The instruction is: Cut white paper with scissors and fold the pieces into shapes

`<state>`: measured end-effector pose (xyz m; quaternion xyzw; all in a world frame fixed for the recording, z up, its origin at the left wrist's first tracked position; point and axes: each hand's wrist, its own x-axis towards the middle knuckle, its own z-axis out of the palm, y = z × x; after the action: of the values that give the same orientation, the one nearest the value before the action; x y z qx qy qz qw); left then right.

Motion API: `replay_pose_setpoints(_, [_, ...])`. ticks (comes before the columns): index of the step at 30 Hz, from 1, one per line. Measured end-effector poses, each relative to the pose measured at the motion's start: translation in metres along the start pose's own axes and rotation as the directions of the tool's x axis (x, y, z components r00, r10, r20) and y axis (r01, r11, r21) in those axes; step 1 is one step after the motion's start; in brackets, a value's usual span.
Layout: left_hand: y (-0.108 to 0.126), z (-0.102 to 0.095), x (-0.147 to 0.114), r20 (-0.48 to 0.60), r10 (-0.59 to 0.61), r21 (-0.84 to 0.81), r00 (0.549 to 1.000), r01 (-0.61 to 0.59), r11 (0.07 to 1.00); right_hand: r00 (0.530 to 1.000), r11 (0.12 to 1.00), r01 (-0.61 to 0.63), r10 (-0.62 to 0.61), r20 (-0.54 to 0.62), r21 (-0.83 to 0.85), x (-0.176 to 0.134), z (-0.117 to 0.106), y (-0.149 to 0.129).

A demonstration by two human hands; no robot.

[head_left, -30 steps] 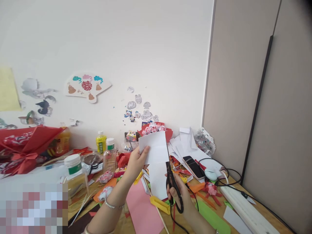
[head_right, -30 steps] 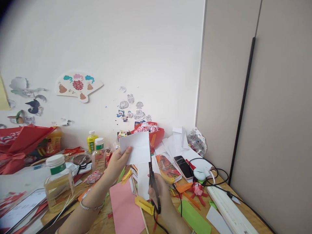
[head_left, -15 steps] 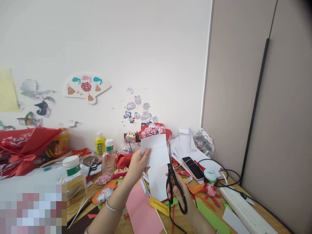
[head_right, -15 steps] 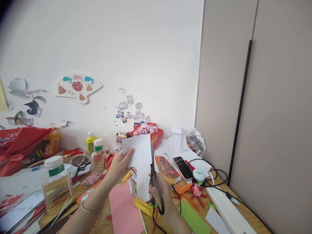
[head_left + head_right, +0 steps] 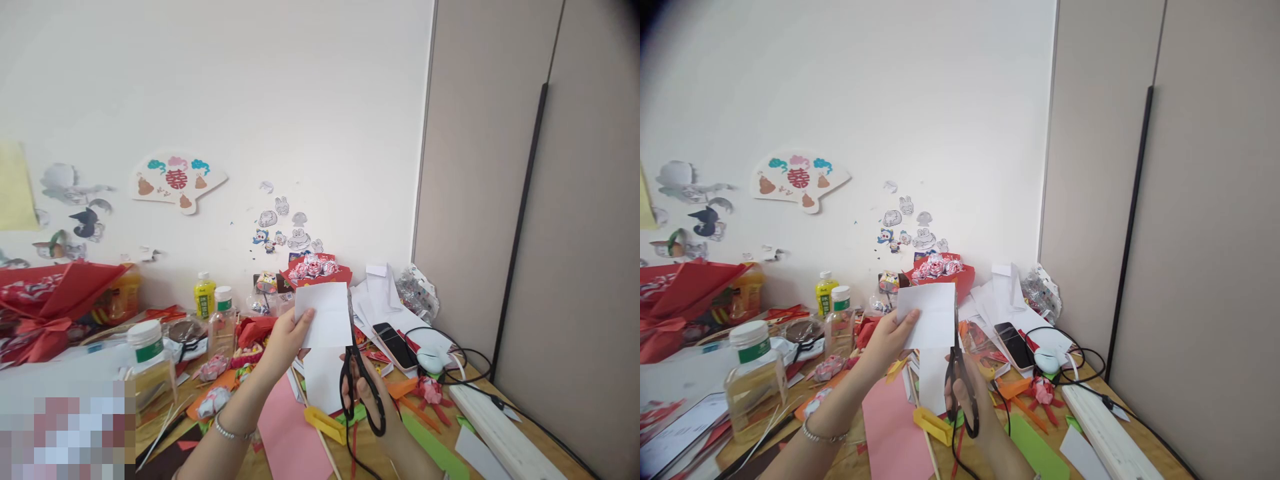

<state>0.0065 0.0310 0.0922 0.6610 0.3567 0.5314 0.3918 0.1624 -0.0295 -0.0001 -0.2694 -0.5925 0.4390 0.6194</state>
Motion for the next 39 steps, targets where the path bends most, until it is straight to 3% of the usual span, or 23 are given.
replay_pose_setpoints(11, [0.006, 0.003, -0.004, 0.027, 0.012, 0.134, 1.000, -0.016, 0.991, 0.998, 0.999, 0.032, -0.034, -0.057, -0.027, 0.007, -0.003, 0.005])
replay_pose_setpoints(27, [-0.009, 0.010, -0.003, 0.065, 0.007, 0.097, 0.998, -0.014, 0.995, 0.991, 0.993, 0.119, -0.120, -0.053, -0.021, 0.010, -0.005, 0.005])
replay_pose_setpoints(39, [-0.009, 0.012, -0.004, 0.066, 0.030, 0.111, 0.997, -0.037, 0.993, 0.991, 0.996, 0.078, -0.082, -0.108, -0.039, 0.007, 0.000, 0.003])
